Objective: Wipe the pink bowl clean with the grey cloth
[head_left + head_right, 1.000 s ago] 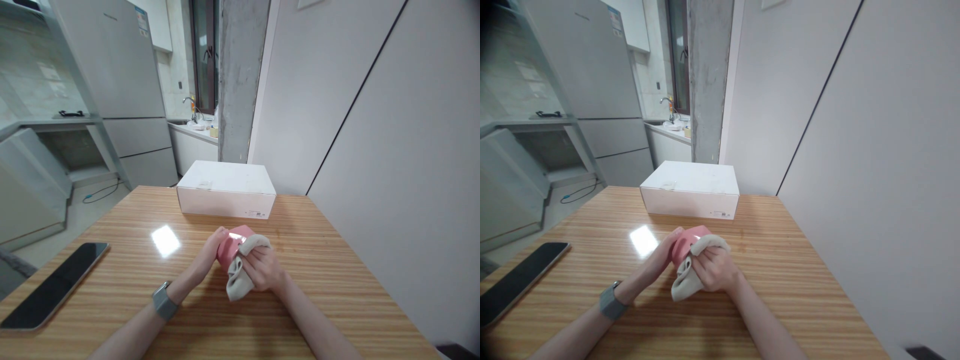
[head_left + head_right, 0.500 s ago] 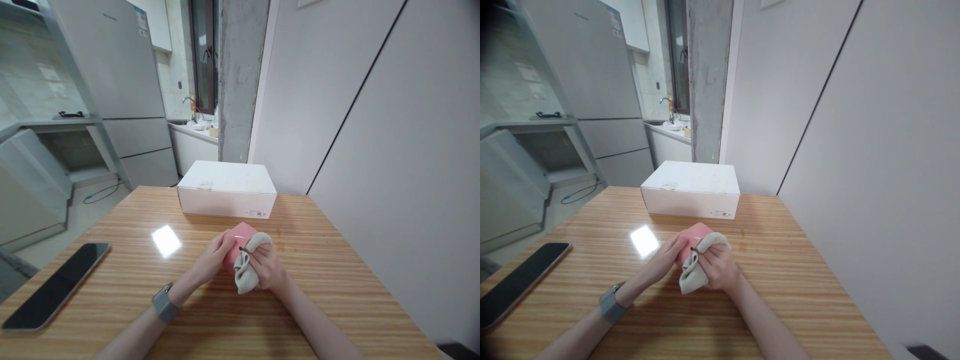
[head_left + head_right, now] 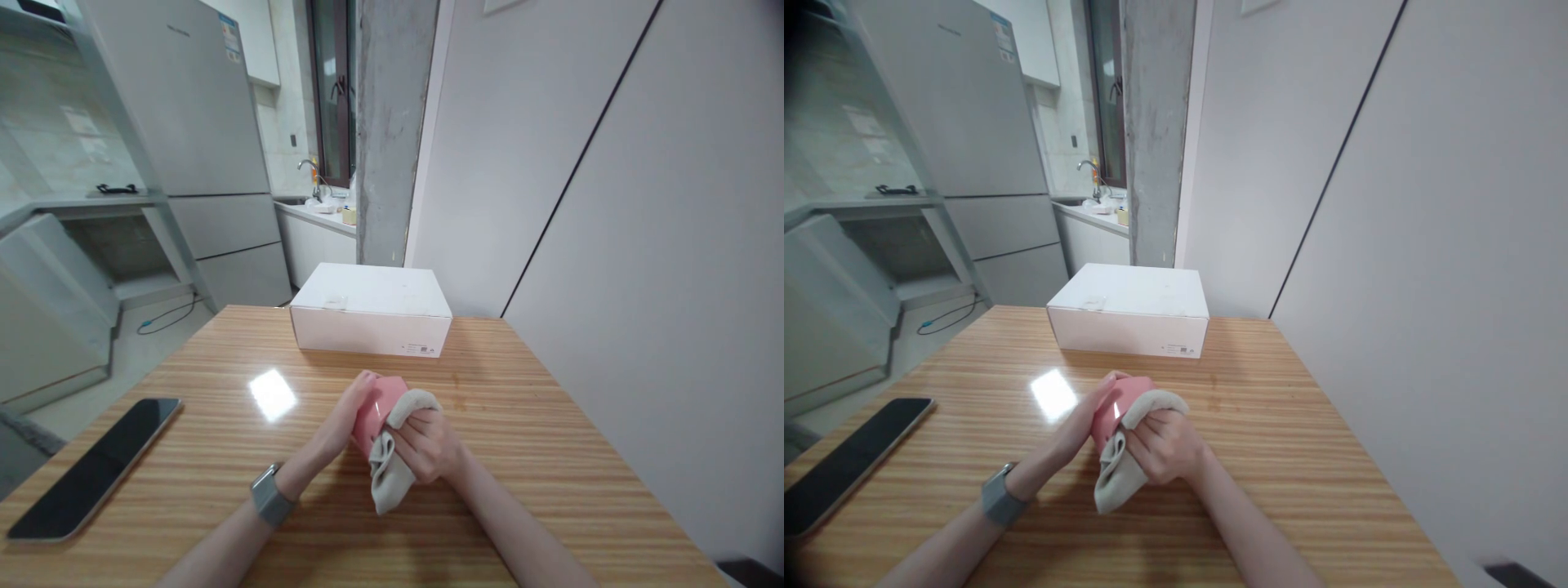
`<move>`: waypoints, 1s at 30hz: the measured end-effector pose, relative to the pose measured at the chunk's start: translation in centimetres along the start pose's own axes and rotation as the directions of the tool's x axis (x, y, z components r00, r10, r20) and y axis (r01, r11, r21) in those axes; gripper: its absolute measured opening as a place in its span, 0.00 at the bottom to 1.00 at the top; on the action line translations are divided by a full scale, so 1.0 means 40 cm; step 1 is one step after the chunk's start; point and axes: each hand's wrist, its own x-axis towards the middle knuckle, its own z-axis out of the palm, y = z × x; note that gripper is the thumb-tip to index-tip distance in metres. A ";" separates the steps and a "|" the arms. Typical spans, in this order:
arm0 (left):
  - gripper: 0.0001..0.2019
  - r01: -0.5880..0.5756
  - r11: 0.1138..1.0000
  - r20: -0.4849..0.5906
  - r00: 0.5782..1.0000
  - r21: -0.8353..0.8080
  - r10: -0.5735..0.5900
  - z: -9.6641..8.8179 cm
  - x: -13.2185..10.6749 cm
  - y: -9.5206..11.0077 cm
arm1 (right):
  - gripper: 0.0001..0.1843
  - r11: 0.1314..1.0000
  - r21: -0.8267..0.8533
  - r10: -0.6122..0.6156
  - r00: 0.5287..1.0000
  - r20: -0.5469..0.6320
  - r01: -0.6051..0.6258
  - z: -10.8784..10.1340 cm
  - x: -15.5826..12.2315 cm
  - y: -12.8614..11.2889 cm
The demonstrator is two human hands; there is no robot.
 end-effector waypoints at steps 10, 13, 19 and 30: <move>0.21 -0.129 0.947 0.101 0.989 0.294 0.103 0.006 -0.029 0.039 | 0.21 0.984 0.070 0.167 0.986 -0.020 -0.165 0.000 -0.013 0.010; 0.18 -0.147 0.972 0.107 0.986 0.183 0.129 0.012 -0.038 0.039 | 0.22 0.959 0.027 0.284 0.956 -0.070 -0.283 -0.001 -0.023 0.013; 0.17 -0.058 0.993 0.178 0.981 -0.102 0.076 0.006 -0.027 0.010 | 0.22 0.945 -0.014 0.325 0.940 -0.105 -0.328 -0.011 -0.030 0.019; 0.16 -0.079 0.982 0.152 0.987 0.174 0.052 -0.020 -0.011 0.026 | 0.18 0.998 0.050 -0.024 0.999 -0.044 0.026 -0.002 0.007 0.000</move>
